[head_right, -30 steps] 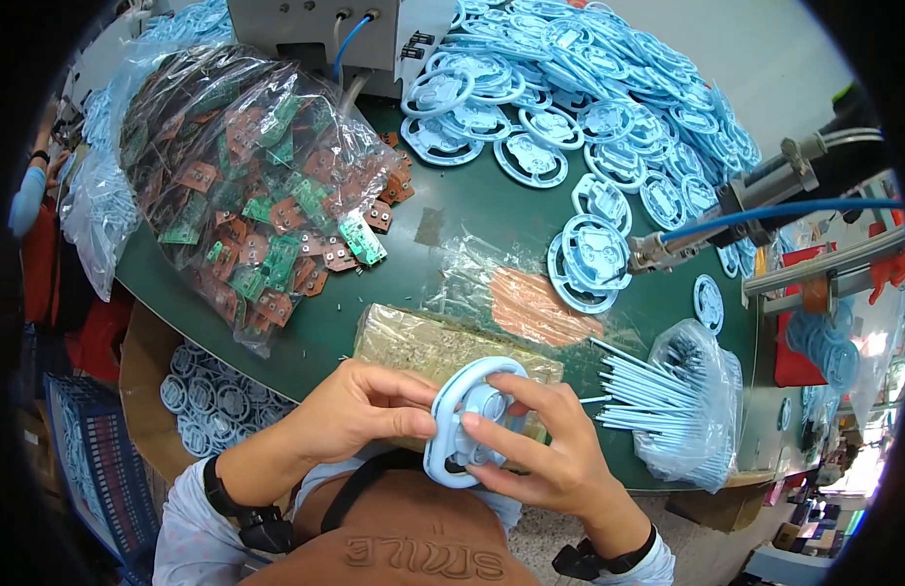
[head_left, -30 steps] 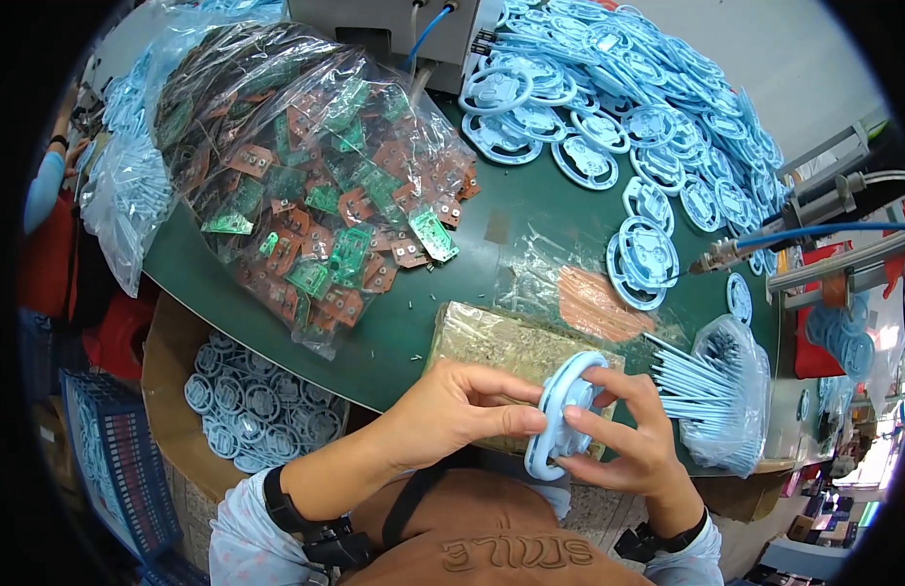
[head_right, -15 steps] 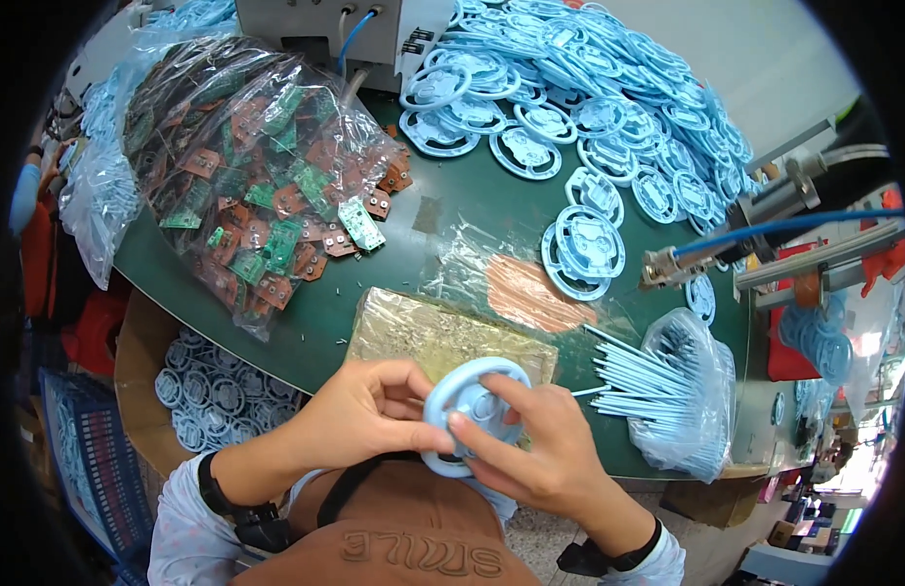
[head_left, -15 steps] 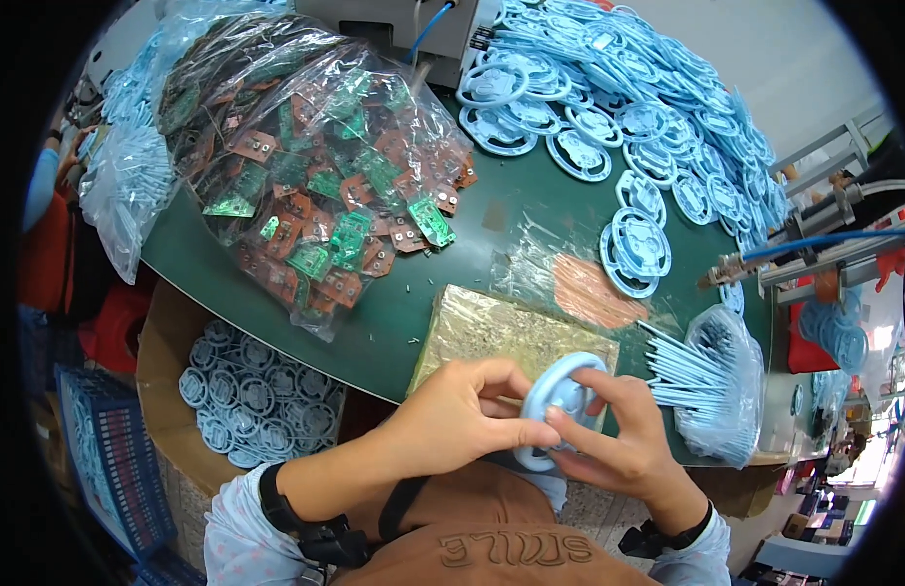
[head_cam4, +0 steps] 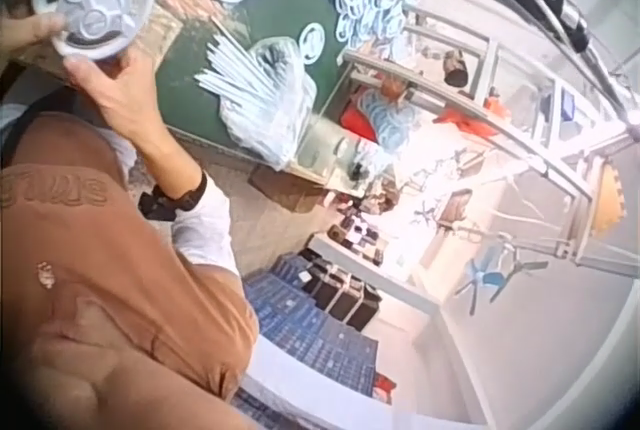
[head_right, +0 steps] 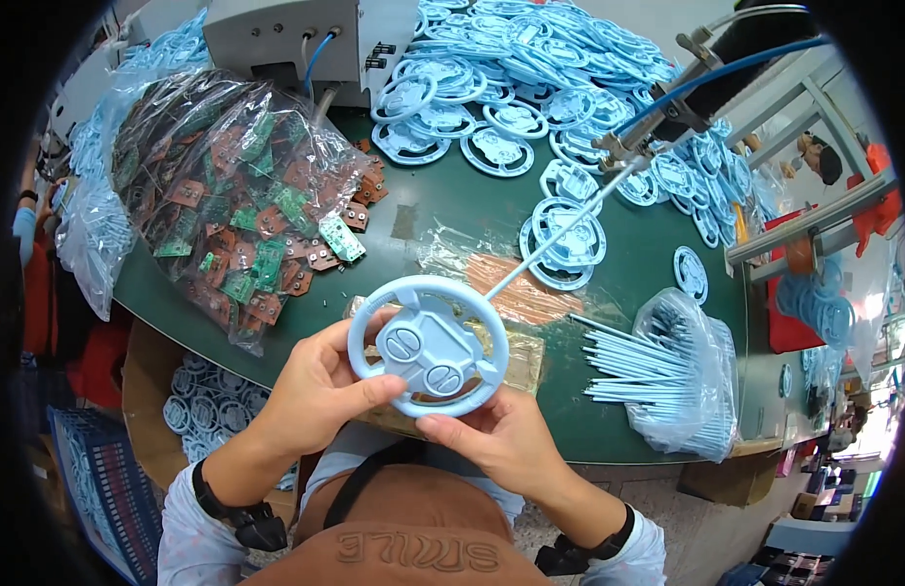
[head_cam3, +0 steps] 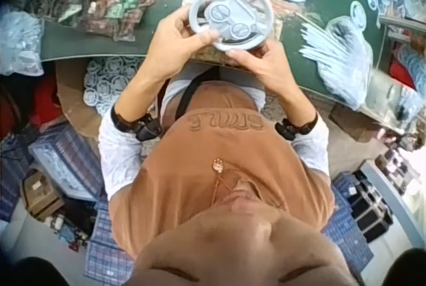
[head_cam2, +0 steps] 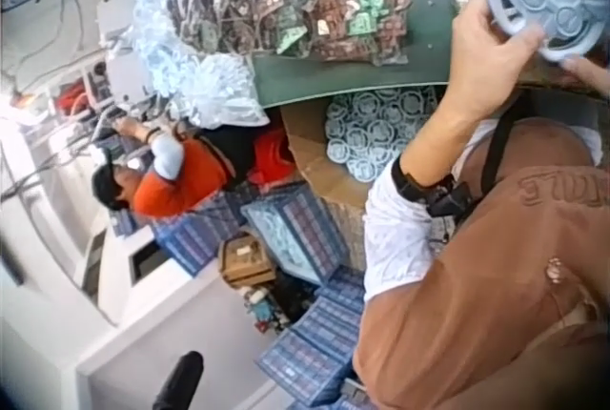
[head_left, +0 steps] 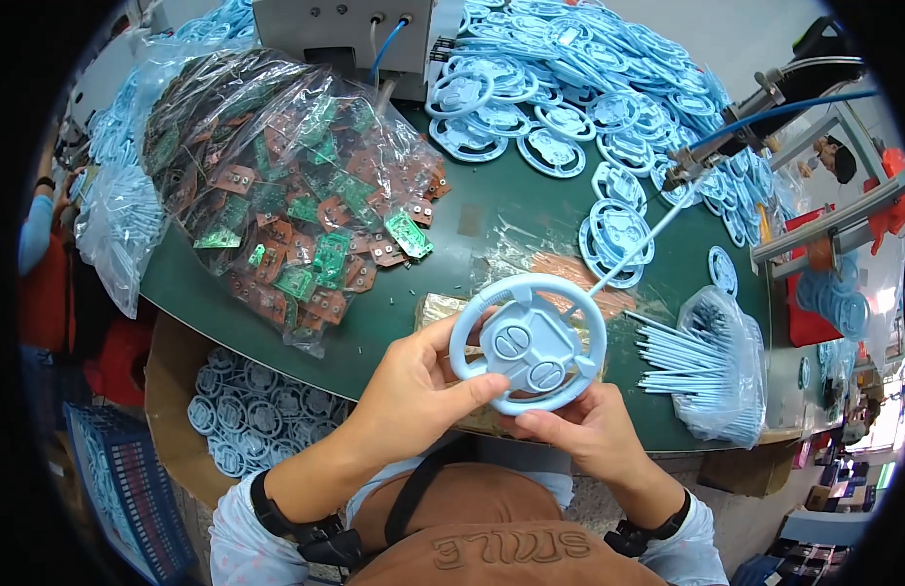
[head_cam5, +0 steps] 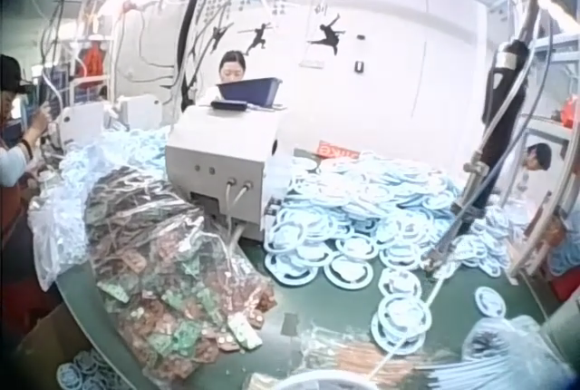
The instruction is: Assemble electronic toy components by placing circuit boards into plastic frames and using a pneumatic press tool.
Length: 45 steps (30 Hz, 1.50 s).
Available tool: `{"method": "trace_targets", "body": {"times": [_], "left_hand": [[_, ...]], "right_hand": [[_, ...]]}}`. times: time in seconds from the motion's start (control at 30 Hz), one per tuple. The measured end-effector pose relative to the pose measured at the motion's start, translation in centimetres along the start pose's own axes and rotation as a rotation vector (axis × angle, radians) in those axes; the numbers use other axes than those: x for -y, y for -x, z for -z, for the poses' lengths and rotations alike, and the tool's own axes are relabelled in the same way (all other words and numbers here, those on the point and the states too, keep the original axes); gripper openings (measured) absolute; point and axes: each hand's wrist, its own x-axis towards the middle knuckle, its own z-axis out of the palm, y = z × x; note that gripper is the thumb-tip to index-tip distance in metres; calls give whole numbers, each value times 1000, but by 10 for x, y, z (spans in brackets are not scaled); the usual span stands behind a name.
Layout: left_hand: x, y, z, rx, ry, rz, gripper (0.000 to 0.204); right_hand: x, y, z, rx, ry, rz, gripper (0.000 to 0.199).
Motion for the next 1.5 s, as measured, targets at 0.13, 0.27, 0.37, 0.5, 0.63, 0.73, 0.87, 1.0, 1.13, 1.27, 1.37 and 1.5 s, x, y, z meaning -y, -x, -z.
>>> {"method": "trace_targets", "body": {"times": [0.13,0.27,0.37,0.5,0.63,0.73,0.87,1.0,1.13,1.27,1.37,1.5], "left_hand": [[-1,2,-1,-14,-87,-18,53],[6,6,8,-49,-172,-38,50],[5,18,19,-75,-189,-81,49],[2,11,19,-121,-346,-4,43],[20,19,29,-113,-252,-13,45],[23,17,33,-128,-197,-30,47],[14,8,42,-71,-385,-32,48],[-16,-10,44,70,-527,-118,50],[-25,-37,15,374,-1015,-155,70],[-13,-30,0,566,-1381,-332,90],[-18,-31,-5,588,-1424,-238,95],[-22,-28,5,617,-1452,-204,96]], "right_hand": [[-8,-6,-6,-50,-11,58,23],[-9,-11,-2,-47,155,90,25],[10,-8,-3,-77,103,324,36],[24,-9,11,-138,426,478,25],[10,-17,3,-227,471,680,19],[9,-17,-2,-185,419,640,22],[4,-17,12,-139,554,770,31],[-3,-22,15,-303,963,1110,38],[-38,-25,17,-177,1159,1147,36],[-6,-5,34,-123,1034,1106,31],[47,8,52,-336,989,1144,36],[116,15,84,-710,1117,1380,31]]}}
